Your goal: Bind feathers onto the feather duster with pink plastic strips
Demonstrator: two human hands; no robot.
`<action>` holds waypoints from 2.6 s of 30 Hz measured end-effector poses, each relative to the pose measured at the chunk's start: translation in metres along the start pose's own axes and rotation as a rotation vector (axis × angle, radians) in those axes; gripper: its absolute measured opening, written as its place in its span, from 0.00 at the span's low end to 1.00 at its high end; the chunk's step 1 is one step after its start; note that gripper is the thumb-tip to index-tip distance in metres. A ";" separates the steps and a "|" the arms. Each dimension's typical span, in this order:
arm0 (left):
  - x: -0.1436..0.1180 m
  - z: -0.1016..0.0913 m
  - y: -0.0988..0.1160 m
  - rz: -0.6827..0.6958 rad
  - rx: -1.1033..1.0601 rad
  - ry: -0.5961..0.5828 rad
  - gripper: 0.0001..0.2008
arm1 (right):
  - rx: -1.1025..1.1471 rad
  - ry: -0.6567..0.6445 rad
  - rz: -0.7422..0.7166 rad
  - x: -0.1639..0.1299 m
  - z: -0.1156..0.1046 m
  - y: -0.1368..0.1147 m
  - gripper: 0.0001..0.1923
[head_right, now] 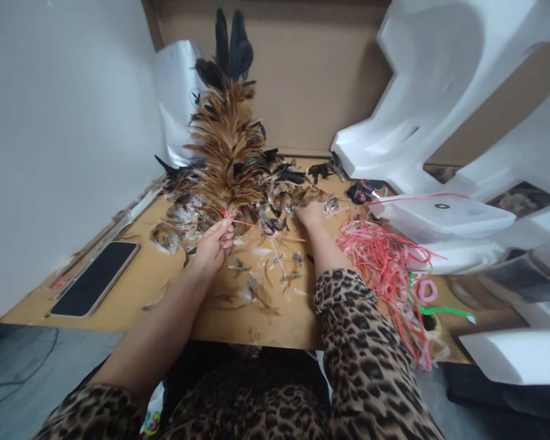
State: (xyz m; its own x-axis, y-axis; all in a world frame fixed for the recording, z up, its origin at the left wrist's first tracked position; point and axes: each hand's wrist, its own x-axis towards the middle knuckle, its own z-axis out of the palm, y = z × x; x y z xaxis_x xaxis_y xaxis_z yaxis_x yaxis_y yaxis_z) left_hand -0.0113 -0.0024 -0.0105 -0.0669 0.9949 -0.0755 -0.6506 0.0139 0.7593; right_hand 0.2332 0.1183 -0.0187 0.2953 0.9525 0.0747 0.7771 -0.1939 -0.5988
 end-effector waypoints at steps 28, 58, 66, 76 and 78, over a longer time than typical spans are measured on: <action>0.003 0.000 -0.013 0.029 0.066 0.100 0.15 | 1.240 -0.615 -0.154 -0.086 -0.034 -0.079 0.17; -0.002 0.005 -0.019 0.204 0.286 0.074 0.14 | 1.049 -0.427 -0.232 -0.111 0.029 -0.093 0.19; -0.001 0.002 -0.012 0.164 0.234 0.065 0.13 | 0.995 -0.247 -0.280 -0.116 0.029 -0.094 0.19; 0.000 -0.002 0.000 0.179 0.225 0.066 0.15 | 0.945 -0.570 -0.209 -0.114 0.035 -0.084 0.25; 0.001 -0.003 -0.001 0.190 0.267 0.087 0.15 | 0.846 -0.589 -0.172 -0.116 0.034 -0.084 0.23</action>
State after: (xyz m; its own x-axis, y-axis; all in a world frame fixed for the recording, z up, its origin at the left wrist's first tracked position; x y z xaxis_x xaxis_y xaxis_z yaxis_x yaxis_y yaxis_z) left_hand -0.0136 -0.0015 -0.0131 -0.2394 0.9702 0.0373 -0.4000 -0.1336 0.9067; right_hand 0.1149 0.0324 -0.0037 -0.2767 0.9595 -0.0525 0.0725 -0.0336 -0.9968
